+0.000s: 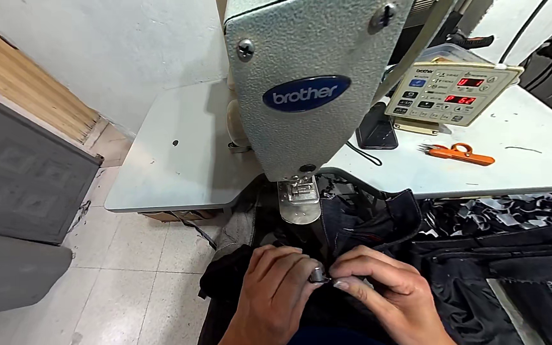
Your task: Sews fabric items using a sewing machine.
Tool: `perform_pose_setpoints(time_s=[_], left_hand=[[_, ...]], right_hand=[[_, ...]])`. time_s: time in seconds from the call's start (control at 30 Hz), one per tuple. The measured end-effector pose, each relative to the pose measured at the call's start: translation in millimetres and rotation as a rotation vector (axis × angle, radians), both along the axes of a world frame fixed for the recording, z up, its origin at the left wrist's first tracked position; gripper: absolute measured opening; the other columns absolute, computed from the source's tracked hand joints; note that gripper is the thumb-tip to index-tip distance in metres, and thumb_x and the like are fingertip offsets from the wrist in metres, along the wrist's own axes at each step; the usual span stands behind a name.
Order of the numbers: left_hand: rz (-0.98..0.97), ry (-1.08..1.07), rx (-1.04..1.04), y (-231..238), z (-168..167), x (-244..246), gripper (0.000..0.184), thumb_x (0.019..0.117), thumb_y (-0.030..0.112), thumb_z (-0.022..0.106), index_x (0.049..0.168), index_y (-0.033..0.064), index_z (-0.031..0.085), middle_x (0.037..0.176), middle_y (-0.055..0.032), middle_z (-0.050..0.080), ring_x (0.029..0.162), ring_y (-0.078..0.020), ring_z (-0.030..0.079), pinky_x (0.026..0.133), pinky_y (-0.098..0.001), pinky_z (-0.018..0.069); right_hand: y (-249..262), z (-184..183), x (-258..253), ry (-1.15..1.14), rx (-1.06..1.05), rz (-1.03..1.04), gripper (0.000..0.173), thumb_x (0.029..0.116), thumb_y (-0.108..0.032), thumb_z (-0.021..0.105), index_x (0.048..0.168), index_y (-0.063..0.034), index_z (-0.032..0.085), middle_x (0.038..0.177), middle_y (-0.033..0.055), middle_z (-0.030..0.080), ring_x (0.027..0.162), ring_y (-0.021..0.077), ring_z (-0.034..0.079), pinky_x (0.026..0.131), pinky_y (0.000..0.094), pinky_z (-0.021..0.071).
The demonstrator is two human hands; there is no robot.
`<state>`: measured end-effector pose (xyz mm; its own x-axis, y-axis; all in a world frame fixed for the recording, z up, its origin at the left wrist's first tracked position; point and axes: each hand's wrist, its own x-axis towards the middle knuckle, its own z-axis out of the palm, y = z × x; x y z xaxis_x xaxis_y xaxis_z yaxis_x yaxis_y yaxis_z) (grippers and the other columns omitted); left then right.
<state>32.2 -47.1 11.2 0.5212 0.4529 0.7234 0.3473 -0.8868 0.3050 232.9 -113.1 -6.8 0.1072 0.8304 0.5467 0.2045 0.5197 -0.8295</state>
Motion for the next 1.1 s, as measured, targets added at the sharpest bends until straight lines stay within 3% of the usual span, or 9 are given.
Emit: perform_pose_setpoints(time_s=[0.17,0.3,0.4,0.5,0.53,0.6,0.7,0.9,1.1], left_hand=[[0.039,-0.039,-0.064,2.3,-1.4,-3.1,0.025,0.1051,0.033,0.057,0.109,0.0103,0.067,0.102,-0.0024,0.073,0.107,-0.0129,0.067,0.099,-0.0282,0.0499],[-0.008,-0.076,-0.111,0.0,-2.1,3.7,0.026,0.1047,0.034,0.057,0.108,0.0103,0.067,0.102,-0.0016,0.073,0.106,-0.0114,0.067,0.099,-0.0269,0.0502],[-0.012,-0.087,-0.190,-0.2,-6.6,5.6,0.026,0.1039,0.034,0.059,0.107,0.0097,0.068,0.102,-0.0016,0.073,0.105,-0.0105,0.067,0.099,-0.0260,0.0502],[0.039,-0.078,-0.292,5.8,-17.3,3.4,0.027,0.1013,0.034,0.063,0.106,0.0081,0.070,0.099,-0.0027,0.074,0.104,-0.0088,0.067,0.099,-0.0238,0.0507],[0.036,-0.077,-0.319,9.7,-23.6,2.1,0.027,0.1004,0.033,0.064,0.107,0.0082,0.071,0.100,-0.0025,0.074,0.106,-0.0081,0.067,0.100,-0.0230,0.0505],[0.019,-0.100,-0.377,17.0,-39.8,1.7,0.025,0.0972,0.030,0.069,0.108,0.0072,0.072,0.104,-0.0033,0.075,0.109,-0.0077,0.068,0.101,-0.0228,0.0514],[0.026,-0.191,-0.479,27.1,-60.8,9.0,0.028,0.0896,0.021,0.077,0.110,0.0022,0.071,0.105,-0.0054,0.077,0.106,-0.0059,0.070,0.098,-0.0221,0.0546],[0.139,-0.316,-0.458,50.8,-54.6,34.7,0.024,0.0806,0.019,0.082,0.092,0.0020,0.070,0.094,-0.0019,0.075,0.099,0.0015,0.069,0.092,-0.0160,0.0546],[0.189,-0.450,-0.500,55.1,-51.1,46.1,0.022,0.0763,0.009,0.080,0.093,-0.0027,0.071,0.093,0.0017,0.075,0.094,0.0078,0.067,0.088,-0.0127,0.0545]], right_hand=[[-1.9,8.2,9.0,0.003,0.012,0.001,0.018,0.1031,-0.031,0.062,0.099,-0.0161,0.071,0.097,-0.0055,0.071,0.092,0.0006,0.067,0.079,0.0156,0.0563],[-0.9,11.5,12.1,0.071,0.012,0.234,0.020,0.1040,-0.029,0.060,0.098,-0.0122,0.068,0.096,-0.0012,0.069,0.094,0.0040,0.066,0.083,0.0200,0.0550],[0.0,4.8,12.0,-0.193,0.053,0.334,0.024,0.1058,-0.027,0.056,0.096,-0.0094,0.070,0.095,0.0041,0.070,0.098,0.0123,0.066,0.090,0.0248,0.0533],[-0.1,0.4,17.9,-0.518,-0.012,0.481,0.025,0.1052,-0.024,0.056,0.094,-0.0091,0.073,0.089,0.0079,0.070,0.088,0.0226,0.069,0.076,0.0366,0.0558],[2.1,-2.6,20.4,-0.561,-0.051,0.449,0.023,0.1035,-0.025,0.059,0.096,-0.0085,0.074,0.089,0.0087,0.071,0.084,0.0231,0.070,0.071,0.0387,0.0574],[12.7,-12.6,24.2,-0.528,-0.091,0.233,0.022,0.0991,-0.028,0.066,0.105,-0.0087,0.073,0.094,0.0084,0.072,0.085,0.0201,0.071,0.074,0.0360,0.0598],[42.8,-30.7,20.1,-0.301,-0.003,-0.015,0.030,0.0949,-0.032,0.072,0.114,-0.0086,0.070,0.094,0.0076,0.069,0.080,0.0094,0.066,0.073,0.0199,0.0566],[81.0,-50.9,5.8,-0.123,0.128,-0.171,0.016,0.0943,-0.025,0.073,0.095,-0.0084,0.074,0.096,0.0061,0.070,0.093,0.0065,0.067,0.084,0.0162,0.0544],[95.9,-58.4,-1.6,0.145,0.041,-0.207,0.016,0.0938,-0.023,0.072,0.094,-0.0073,0.075,0.086,0.0005,0.071,0.081,-0.0007,0.065,0.075,0.0138,0.0536]])
